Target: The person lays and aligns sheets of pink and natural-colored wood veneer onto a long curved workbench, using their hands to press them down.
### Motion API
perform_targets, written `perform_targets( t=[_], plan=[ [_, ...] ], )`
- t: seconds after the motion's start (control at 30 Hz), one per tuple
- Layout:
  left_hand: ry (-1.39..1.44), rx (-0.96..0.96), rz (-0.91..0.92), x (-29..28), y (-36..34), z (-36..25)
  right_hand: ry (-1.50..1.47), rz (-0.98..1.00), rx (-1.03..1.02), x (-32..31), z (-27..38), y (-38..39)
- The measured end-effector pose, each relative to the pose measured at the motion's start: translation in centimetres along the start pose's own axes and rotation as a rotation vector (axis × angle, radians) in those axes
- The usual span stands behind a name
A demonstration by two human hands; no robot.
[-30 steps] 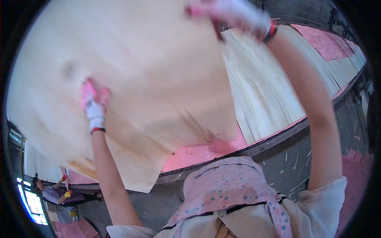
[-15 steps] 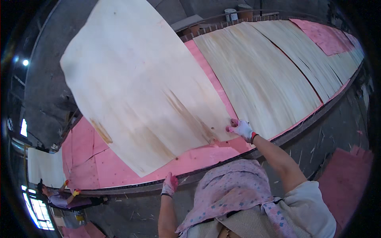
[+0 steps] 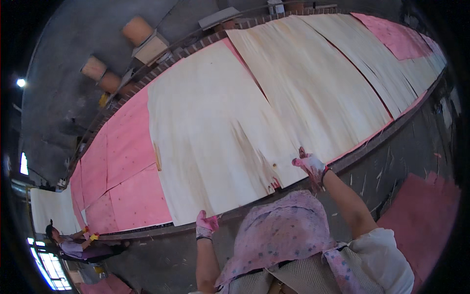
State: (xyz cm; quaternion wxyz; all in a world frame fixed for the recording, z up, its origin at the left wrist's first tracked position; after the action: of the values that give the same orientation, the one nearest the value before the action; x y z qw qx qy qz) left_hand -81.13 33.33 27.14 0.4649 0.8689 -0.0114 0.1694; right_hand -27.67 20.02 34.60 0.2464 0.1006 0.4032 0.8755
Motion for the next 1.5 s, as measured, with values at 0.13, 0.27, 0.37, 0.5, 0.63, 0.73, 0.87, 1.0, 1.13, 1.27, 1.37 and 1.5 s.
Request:
perform_targets(
  t=[0.13, 0.27, 0.37, 0.5, 0.63, 0.73, 0.87, 1.0, 1.13, 1.27, 1.37, 1.5],
  plan=[
    [0.041, 0.179, 0.113, -0.8, 1.7, -0.1, 0.056, 0.038, 0.053, -1.4, -0.3, 1.6],
    [0.091, 0.258, 0.051, 0.3, 4.1, 0.3, 0.072, 0.020, -0.073, -3.2, -0.8, 2.3],
    [-0.241, 0.391, -0.009, 2.0, 3.7, -1.3, 0.012, 0.023, -0.001, -2.8, -1.7, 0.1],
    [-0.255, 0.523, -0.147, 3.0, 1.5, -3.7, 0.100, 0.050, -0.090, -1.1, -1.2, -3.4],
    [-0.039, 0.429, -0.320, 2.0, 0.9, -3.8, 0.029, 0.102, -0.042, -0.8, -2.9, -3.6],
    [-0.203, 0.290, -0.422, 1.3, 0.7, -3.6, -0.011, 0.099, 0.155, -1.1, -5.3, -4.5],
    [-0.289, 0.173, -0.429, 0.7, -1.6, -3.3, 0.302, 0.060, 0.064, -0.2, -6.1, -8.5],
    [0.004, 0.216, -0.413, -0.7, -4.1, -1.4, 0.071, -0.060, -0.083, 0.4, -7.2, -9.7],
    [-0.158, 0.161, -0.355, -1.8, -3.9, 0.3, 0.204, -0.031, 0.068, -0.6, -8.1, -8.0],
    [-0.091, 0.117, -0.398, -1.8, -3.0, 0.2, 0.404, 0.007, 0.191, -1.2, -8.5, -8.9],
    [-0.337, 0.244, -0.197, -0.5, -3.6, -1.4, 0.570, -0.144, 0.006, -0.8, -8.5, -11.9],
    [-0.298, 0.082, -0.282, -0.6, -4.7, -1.2, 0.476, -0.118, -0.082, -0.4, -9.5, -14.3]
  ],
)
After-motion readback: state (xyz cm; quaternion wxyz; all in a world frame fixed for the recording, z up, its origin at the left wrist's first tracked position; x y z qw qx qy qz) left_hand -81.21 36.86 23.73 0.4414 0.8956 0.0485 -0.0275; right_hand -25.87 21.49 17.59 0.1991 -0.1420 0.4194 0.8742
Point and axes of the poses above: each hand's wrist, its own y-axis away from the middle knuckle, its own x-axis out of the palm, z = x × y, the point moved 4 cm from there along -y, towards the middle knuckle, and after that the axes turned 7 degrees about x, right-handed, at the moved point
